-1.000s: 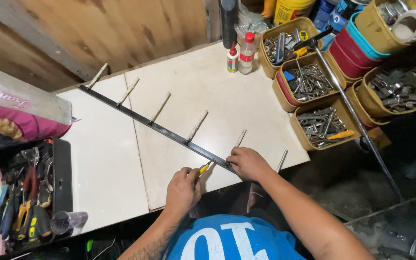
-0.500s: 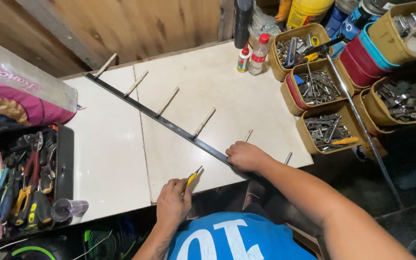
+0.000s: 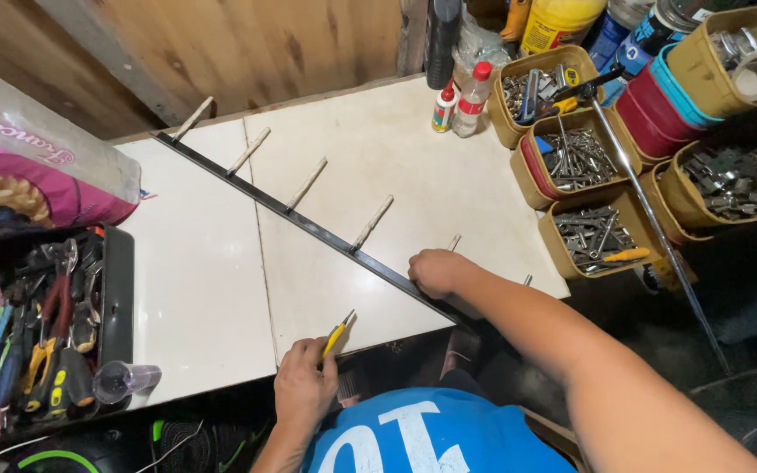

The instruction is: Scraping the edge of a metal rack component using a utility knife to remove residue or markings

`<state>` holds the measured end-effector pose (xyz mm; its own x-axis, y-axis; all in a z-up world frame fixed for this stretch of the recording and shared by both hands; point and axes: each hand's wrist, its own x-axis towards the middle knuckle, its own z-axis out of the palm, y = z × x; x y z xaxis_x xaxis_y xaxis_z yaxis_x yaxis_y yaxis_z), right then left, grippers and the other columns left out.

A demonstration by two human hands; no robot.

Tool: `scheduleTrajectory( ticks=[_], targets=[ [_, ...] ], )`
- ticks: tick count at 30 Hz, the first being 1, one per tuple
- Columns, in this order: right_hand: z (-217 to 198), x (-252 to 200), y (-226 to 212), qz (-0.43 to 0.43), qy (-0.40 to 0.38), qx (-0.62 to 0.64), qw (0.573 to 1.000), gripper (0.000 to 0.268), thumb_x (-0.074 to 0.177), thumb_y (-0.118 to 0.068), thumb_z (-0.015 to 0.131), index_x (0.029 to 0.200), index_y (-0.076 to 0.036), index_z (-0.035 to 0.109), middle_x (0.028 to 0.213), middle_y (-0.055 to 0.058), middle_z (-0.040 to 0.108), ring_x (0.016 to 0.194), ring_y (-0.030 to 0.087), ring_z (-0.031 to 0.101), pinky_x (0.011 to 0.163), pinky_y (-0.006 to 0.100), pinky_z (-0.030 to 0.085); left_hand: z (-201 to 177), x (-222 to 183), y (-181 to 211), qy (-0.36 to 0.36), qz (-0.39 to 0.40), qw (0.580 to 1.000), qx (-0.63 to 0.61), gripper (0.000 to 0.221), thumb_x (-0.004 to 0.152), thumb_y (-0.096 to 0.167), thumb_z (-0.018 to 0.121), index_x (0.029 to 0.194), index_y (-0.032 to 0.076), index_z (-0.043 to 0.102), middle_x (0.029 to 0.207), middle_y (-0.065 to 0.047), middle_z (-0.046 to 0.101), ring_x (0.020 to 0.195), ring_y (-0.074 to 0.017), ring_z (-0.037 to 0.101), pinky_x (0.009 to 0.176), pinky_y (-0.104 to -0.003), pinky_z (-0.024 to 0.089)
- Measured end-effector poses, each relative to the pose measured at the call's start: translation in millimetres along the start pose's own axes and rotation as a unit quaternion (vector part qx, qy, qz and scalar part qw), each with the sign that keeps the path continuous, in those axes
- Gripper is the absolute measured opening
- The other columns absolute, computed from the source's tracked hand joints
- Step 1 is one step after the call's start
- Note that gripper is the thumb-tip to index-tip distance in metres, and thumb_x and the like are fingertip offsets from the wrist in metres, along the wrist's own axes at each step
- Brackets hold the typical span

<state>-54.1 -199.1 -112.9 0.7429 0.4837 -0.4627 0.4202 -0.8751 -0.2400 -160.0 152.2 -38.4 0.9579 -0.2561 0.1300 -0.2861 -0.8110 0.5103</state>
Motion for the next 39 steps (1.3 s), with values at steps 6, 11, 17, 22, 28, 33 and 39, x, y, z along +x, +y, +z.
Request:
scheduleTrajectory(
  ticks=[6,11,17,22,28,33,39],
  targets=[
    [-16.5,-19.1,33.5,0.194,0.195,0.176,0.945,0.038,0.091,-0.017,0.053,0.124,-0.013,0.072,0.123,0.010,0.069,0.113,0.034,0.064,0.097,0.043,0.051,0.4,-0.6,-3.5,-0.039,-0.049,0.998,-0.020,0.031,0.089,0.028,0.062,0.118,0.018,0.071,0.107,-0.004,0.068,0.099,-0.0271,0.067,0.082,-0.045,0.057],
    [-11.9,-63.5,-6.9,0.381,0.189,0.402,0.811,0.028,0.086,-0.036,0.068,0.094,-0.014,0.083,0.093,0.007,0.081,0.087,0.021,0.074,0.082,0.034,0.054,6.9,10.1,4.0,-0.026,-0.031,0.997,-0.068,0.033,0.092,0.027,0.062,0.121,0.013,0.070,0.109,-0.007,0.069,0.095,-0.0253,0.069,0.082,-0.043,0.057],
    [23.6,-65.0,-51.1,0.430,0.175,0.520,0.717,0.031,0.077,-0.044,0.085,0.085,-0.014,0.085,0.072,0.001,0.071,0.068,0.011,0.061,0.066,0.028,0.047,8.7,37.5,38.8,-0.117,-0.024,0.985,-0.124,0.036,0.098,0.026,0.053,0.129,0.008,0.060,0.110,-0.014,0.071,0.093,-0.0305,0.070,0.083,-0.046,0.057],
    [37.9,-57.9,-53.1,0.436,0.203,0.486,0.729,0.020,0.082,-0.039,0.076,0.090,-0.023,0.085,0.089,0.000,0.081,0.086,0.014,0.074,0.075,0.029,0.054,25.9,60.3,62.8,-0.219,-0.027,0.968,-0.120,0.037,0.101,0.033,0.046,0.130,0.011,0.053,0.103,-0.019,0.075,0.089,-0.0408,0.072,0.082,-0.052,0.055],
    [57.9,-57.0,-38.7,0.426,0.221,0.491,0.727,0.027,0.079,-0.034,0.070,0.098,-0.020,0.082,0.092,0.006,0.080,0.102,0.030,0.074,0.088,0.040,0.058,13.5,84.7,107.4,-0.277,-0.016,0.958,-0.079,0.036,0.103,0.028,0.049,0.131,0.008,0.058,0.105,-0.021,0.075,0.102,-0.0390,0.074,0.088,-0.047,0.058],
    [53.3,-63.1,-44.3,0.400,0.246,0.524,0.711,0.029,0.078,-0.035,0.072,0.100,-0.021,0.084,0.097,0.008,0.081,0.107,0.032,0.072,0.093,0.043,0.057,12.0,95.3,117.7,-0.311,-0.013,0.948,-0.070,0.038,0.103,0.022,0.049,0.136,0.005,0.056,0.108,-0.022,0.075,0.105,-0.0391,0.073,0.092,-0.048,0.057],
    [42.2,-61.6,-52.0,0.404,0.232,0.483,0.742,0.028,0.081,-0.036,0.068,0.098,-0.020,0.083,0.093,0.007,0.081,0.104,0.033,0.073,0.091,0.046,0.058,17.1,96.5,116.2,-0.319,-0.013,0.946,-0.056,0.038,0.103,0.022,0.050,0.135,0.005,0.057,0.105,-0.021,0.076,0.104,-0.0374,0.074,0.092,-0.048,0.058]
  ],
)
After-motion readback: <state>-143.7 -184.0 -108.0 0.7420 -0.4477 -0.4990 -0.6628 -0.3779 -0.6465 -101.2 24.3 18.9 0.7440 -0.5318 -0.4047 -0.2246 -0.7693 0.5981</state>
